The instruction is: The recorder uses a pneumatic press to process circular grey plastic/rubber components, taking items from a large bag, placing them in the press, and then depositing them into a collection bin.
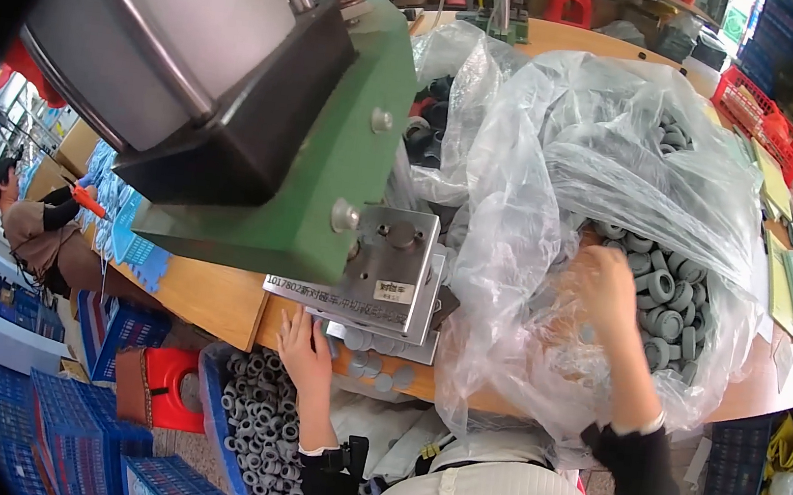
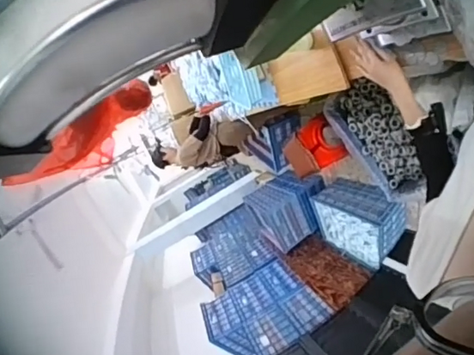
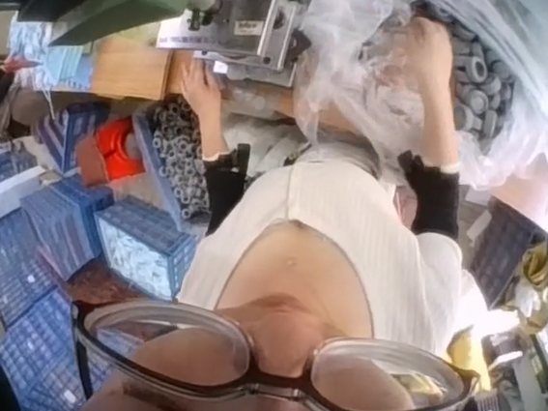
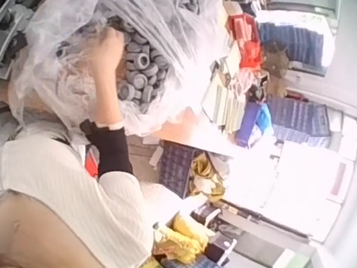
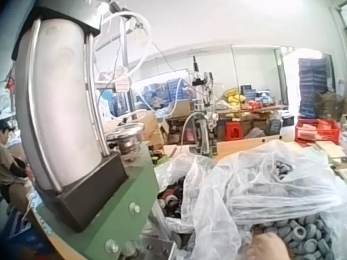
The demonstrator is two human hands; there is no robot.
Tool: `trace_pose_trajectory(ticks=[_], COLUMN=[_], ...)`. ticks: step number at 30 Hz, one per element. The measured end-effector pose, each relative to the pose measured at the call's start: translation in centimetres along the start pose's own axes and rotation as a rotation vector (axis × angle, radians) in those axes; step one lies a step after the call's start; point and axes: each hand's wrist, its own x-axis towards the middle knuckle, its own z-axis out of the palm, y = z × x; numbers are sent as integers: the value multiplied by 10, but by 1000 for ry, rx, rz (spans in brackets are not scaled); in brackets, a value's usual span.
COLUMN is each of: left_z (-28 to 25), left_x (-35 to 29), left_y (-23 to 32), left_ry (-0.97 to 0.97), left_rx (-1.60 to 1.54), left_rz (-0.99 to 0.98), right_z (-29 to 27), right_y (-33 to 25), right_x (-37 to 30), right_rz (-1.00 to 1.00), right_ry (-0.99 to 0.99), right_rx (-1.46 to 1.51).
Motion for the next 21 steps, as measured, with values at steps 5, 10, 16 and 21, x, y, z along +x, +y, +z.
trace_pose_trajectory(ticks=[5,10,16,21], left_z=[-10,-29,-49,-59], left_x=[4,28,46,20], left_y=[48,118,145,141], left_ry=[361,398,191,315], left_rx=[-399,-702,-818,-493], left_rz=[47,282,67,133], right_z=[10,15,-10,-14], right_y=[74,74,6,-125], right_x=[33,30,-4,-38], right_rz=[213,199,81,-327], right_ry=[-16,17,70,-286], right_rx=[-437,-470,191,700])
